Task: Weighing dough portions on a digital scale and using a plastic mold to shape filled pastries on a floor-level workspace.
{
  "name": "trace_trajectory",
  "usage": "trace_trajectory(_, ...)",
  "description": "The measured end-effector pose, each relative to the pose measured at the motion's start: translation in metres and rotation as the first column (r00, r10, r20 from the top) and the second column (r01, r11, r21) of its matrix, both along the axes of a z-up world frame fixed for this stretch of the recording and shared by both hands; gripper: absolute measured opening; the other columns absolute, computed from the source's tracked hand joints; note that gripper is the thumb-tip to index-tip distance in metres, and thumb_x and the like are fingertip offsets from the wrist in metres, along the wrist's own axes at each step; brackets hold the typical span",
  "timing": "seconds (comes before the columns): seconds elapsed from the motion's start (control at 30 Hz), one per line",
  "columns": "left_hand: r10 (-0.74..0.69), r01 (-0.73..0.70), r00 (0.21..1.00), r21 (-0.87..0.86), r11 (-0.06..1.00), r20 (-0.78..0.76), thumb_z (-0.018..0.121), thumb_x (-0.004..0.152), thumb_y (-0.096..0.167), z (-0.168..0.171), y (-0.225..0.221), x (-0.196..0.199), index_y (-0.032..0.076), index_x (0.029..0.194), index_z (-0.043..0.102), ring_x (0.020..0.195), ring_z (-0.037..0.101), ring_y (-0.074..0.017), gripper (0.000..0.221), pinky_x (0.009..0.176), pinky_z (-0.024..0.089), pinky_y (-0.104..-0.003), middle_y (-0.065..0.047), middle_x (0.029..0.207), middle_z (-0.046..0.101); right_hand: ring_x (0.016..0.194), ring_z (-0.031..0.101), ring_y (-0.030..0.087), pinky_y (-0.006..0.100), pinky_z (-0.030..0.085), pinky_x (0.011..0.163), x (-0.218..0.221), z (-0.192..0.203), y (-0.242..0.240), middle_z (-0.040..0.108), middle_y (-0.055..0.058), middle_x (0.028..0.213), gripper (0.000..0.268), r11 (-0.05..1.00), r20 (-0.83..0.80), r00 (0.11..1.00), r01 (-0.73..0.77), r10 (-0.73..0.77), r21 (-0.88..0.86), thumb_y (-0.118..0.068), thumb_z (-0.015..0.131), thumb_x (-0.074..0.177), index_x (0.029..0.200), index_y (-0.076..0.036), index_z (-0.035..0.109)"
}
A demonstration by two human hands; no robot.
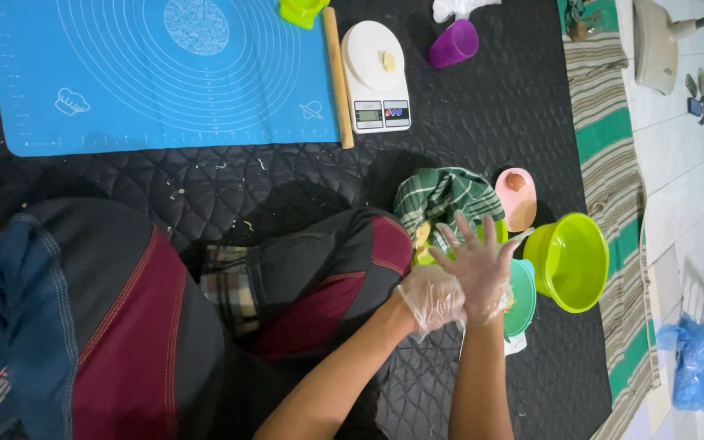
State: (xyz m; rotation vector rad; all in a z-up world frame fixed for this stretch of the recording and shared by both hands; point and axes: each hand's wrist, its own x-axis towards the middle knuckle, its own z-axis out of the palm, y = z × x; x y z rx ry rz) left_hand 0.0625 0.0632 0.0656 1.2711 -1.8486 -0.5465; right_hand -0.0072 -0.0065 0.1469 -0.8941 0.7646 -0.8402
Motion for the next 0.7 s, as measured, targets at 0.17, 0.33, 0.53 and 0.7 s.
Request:
trace_trajectory(0.17,0.272,-0.264,0.93,-0.066,0.962,0.248,0.068,0.084,0.021,-0.055,-0.017,-0.066,0.015,0.061,0.071,0.058,0.048,-0.0288,0.023,0.064,0.043,-0.053,-0.005,0.057,0.055,0.12,0.063,0.046,0.058,0.054,0.099,-0.026,0.007,-0.021,0.065,0.03,0.121,0.04,0.994,-0.786,0.609,0.036,-0.107,-0.108,-0.009,0.059,0.1,0.138,0.002,0.058)
trace_trajectory(0.33,0.48,-0.449,0.807,-0.169,0.877,0.344,0.057,0.089,0.003,-0.053,-0.012,-0.056,0.003,0.08,0.07,0.072,0.052,-0.0309,0.016,0.09,0.043,-0.062,-0.01,0.07,0.053,0.079,0.06,0.024,0.036,0.05,0.074,-0.006,0.004,-0.011,0.073,0.01,0.092,0.044,0.972,-0.988,-0.15,-0.235,-0.019,0.017,-0.037,0.061,0.092,0.116,-0.002,0.074)
trace_trajectory(0.53,0.489,-0.506,0.782,-0.063,0.86,0.387,0.046,0.097,-0.003,-0.104,-0.039,-0.094,-0.007,0.122,0.066,0.107,0.06,-0.0389,0.033,0.111,0.034,-0.065,-0.022,0.107,0.067,0.087,0.063,0.024,0.038,0.052,0.079,0.012,-0.03,-0.007,0.074,0.008,0.097,0.041,0.962,-0.98,-0.198,-0.266,0.005,0.059,-0.04,0.061,0.092,0.116,-0.01,0.074)
trace_trajectory(0.7,0.486,-0.516,0.788,-0.023,0.856,0.378,0.033,0.106,-0.004,-0.126,-0.06,-0.115,-0.007,0.14,0.053,0.122,0.053,-0.0393,0.039,0.121,0.028,-0.062,-0.026,0.125,0.059,0.094,0.065,0.025,0.039,0.054,0.083,0.011,-0.047,-0.014,0.075,0.007,0.102,0.038,0.955,-0.968,-0.249,-0.282,0.022,0.094,-0.042,0.061,0.093,0.117,-0.016,0.075)
